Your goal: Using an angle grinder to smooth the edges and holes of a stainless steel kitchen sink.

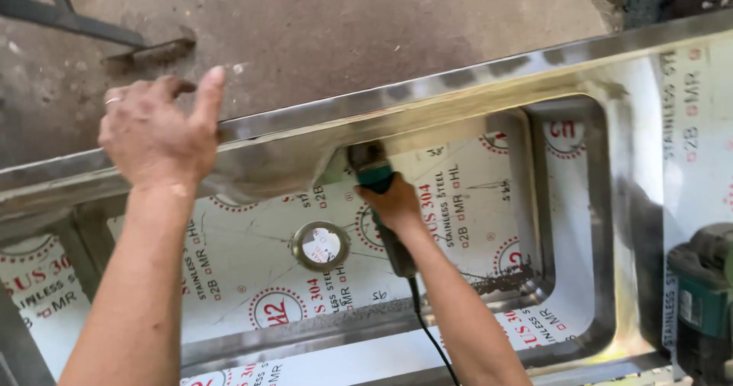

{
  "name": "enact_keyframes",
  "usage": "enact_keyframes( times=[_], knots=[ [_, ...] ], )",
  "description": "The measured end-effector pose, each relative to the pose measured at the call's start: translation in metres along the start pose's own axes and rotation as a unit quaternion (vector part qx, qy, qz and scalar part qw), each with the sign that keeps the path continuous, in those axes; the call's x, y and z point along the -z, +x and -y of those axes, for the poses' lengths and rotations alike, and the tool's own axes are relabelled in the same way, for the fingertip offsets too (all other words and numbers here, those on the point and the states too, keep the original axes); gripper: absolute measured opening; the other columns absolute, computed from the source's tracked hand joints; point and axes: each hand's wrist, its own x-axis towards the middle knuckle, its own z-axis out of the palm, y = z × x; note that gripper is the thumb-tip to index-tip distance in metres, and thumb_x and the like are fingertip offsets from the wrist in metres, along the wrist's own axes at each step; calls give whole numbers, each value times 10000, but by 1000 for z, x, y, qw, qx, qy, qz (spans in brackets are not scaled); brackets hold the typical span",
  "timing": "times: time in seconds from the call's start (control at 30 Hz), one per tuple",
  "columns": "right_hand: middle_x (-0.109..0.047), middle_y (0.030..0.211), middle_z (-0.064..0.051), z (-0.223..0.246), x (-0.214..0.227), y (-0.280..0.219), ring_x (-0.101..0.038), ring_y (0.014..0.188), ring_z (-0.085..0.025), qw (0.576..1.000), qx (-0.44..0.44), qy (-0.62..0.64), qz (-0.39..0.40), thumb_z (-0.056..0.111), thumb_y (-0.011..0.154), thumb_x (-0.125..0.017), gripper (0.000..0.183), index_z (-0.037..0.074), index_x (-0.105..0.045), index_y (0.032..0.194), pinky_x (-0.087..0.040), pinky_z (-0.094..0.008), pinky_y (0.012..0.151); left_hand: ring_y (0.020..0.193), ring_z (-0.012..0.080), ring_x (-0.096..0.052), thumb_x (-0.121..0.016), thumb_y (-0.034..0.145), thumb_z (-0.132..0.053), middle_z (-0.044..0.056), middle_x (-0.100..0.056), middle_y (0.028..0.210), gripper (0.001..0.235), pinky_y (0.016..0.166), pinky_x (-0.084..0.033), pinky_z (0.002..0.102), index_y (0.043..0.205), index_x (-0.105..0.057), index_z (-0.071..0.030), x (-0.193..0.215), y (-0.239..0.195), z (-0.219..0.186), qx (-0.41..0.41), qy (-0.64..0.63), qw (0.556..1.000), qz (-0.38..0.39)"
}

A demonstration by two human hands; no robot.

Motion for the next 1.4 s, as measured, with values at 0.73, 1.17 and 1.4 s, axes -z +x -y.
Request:
enact_keyframes(
  times=[0.73, 1.17, 1.4],
  knots=[
    [-774, 787, -95, -79, 88, 50, -740, 721, -225, 991, 74, 52, -104, 465, 729, -836, 466, 39, -747, 894, -576, -358, 690, 785, 370, -700, -623, 1059, -643, 144, -732, 818, 517, 668, -491, 503, 995, -825, -171, 15, 0, -19, 4, -1, 1000, -9],
    [-744, 853, -153, -141, 185, 92, -715, 792, -282, 962, 103, -66, -243, 464, 790, -872, 513, -12, -751, 938, -547, -398, 725, 712, 358, -687, -643, 1053, -582, 105, -727, 774, 464, 648, -486, 486, 930, -822, -171, 15, 0, -24, 8, 11, 1000, -16],
    [-754, 876, -177, -87, 108, 57, -739, 809, -324, 979, 119, -34, -161, 498, 735, -834, 597, -29, -702, 982, -561, -415, 732, 715, 373, -692, -628, 1012, -567, 131, -742, 782, 453, 670, -495, 519, 893, -827, -178, 24, 3, -26, 9, -15, 999, -31]
  ],
)
